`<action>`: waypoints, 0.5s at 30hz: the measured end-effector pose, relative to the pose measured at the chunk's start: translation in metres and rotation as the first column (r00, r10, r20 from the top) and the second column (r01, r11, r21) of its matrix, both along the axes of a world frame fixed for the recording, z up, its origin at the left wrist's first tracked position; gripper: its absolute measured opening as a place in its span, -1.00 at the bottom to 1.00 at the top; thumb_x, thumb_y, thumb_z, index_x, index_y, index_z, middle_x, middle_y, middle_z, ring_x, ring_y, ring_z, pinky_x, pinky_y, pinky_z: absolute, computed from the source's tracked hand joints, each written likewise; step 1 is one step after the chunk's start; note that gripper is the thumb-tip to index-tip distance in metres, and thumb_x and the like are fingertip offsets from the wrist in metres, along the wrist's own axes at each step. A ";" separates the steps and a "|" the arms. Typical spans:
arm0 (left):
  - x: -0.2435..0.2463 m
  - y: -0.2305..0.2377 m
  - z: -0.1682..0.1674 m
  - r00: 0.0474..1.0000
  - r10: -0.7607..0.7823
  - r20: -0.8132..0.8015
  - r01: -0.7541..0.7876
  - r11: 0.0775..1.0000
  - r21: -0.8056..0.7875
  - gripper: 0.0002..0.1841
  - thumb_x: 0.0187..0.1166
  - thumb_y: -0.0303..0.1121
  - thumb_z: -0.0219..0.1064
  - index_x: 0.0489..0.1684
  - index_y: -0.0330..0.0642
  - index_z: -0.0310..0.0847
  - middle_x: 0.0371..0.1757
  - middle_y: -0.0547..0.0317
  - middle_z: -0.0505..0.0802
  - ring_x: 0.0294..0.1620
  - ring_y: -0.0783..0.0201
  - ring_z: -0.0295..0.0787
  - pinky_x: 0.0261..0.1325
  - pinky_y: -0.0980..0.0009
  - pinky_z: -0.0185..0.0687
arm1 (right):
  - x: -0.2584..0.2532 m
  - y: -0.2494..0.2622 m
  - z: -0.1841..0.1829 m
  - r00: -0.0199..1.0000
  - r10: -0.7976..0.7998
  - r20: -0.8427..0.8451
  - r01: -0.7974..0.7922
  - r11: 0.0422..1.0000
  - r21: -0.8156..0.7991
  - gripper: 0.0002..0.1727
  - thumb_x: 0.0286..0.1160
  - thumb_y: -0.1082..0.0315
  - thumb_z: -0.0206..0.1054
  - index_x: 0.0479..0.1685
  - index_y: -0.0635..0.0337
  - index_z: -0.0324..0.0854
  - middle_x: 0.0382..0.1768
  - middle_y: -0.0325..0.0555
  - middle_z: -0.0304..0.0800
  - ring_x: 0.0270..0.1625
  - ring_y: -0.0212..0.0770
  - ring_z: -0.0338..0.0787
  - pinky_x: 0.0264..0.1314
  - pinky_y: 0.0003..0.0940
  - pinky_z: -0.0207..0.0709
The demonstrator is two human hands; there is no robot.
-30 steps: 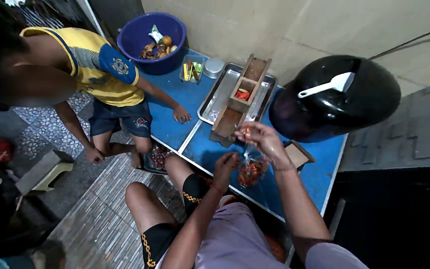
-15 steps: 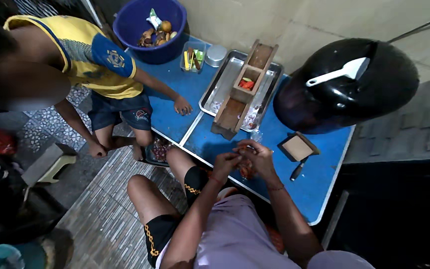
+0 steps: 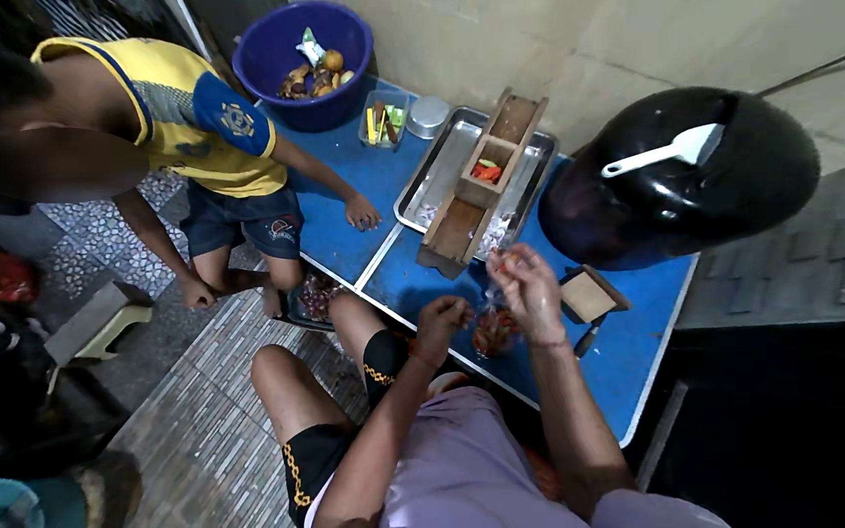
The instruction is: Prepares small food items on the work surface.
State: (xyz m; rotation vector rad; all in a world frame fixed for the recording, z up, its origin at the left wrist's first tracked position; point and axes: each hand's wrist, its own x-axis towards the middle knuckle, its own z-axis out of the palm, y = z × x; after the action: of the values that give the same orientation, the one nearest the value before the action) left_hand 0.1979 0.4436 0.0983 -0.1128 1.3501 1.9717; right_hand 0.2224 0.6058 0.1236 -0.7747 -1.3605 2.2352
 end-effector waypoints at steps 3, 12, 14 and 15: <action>0.001 0.002 0.002 0.993 0.068 0.095 -0.071 0.997 0.033 -0.83 0.81 -0.53 0.02 0.02 -0.39 0.52 -0.21 0.09 0.79 -0.22 0.32 0.77 -0.01 0.41 0.74 | -0.043 0.032 0.036 0.993 -0.001 -0.115 0.040 0.941 0.336 -0.67 0.64 0.58 0.15 0.33 0.21 0.47 -0.01 -0.22 0.76 0.03 -0.26 0.88 0.21 -0.24 0.82; 0.000 0.003 0.003 0.965 0.114 0.235 -0.161 0.968 0.194 -0.77 0.86 -0.51 -0.14 0.16 -0.40 0.40 0.17 -0.19 0.82 0.17 0.04 0.85 0.30 0.17 0.73 | -0.172 0.096 0.034 0.972 0.133 -0.193 -0.007 0.840 0.542 -0.61 0.48 0.58 0.26 0.31 0.35 0.59 0.10 -0.08 0.74 0.06 -0.32 0.75 0.15 -0.39 0.67; -0.001 0.003 0.004 0.962 0.115 0.248 -0.171 0.962 0.214 -0.76 0.87 -0.49 -0.15 0.23 -0.41 0.37 0.24 -0.22 0.79 0.20 0.00 0.83 0.31 0.15 0.72 | -0.176 0.103 0.028 0.975 0.141 -0.173 -0.037 0.865 0.500 -0.58 0.49 0.56 0.28 0.36 0.30 0.58 0.08 -0.13 0.75 0.03 -0.34 0.76 0.11 -0.40 0.69; -0.002 0.003 0.002 0.962 0.116 0.248 -0.173 0.960 0.221 -0.74 0.87 -0.48 -0.15 0.29 -0.42 0.35 0.27 -0.23 0.78 0.21 -0.01 0.83 0.32 0.14 0.71 | -0.176 0.106 0.026 0.975 0.149 -0.167 -0.053 0.877 0.478 -0.57 0.48 0.56 0.28 0.38 0.28 0.57 0.06 -0.16 0.75 0.02 -0.35 0.76 0.11 -0.39 0.68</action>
State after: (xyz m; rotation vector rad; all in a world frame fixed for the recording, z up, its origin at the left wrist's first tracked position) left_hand 0.1963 0.4466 0.1004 -0.3258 0.9680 2.1535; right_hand 0.0463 0.7119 0.1498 -0.3029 -1.7739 1.8651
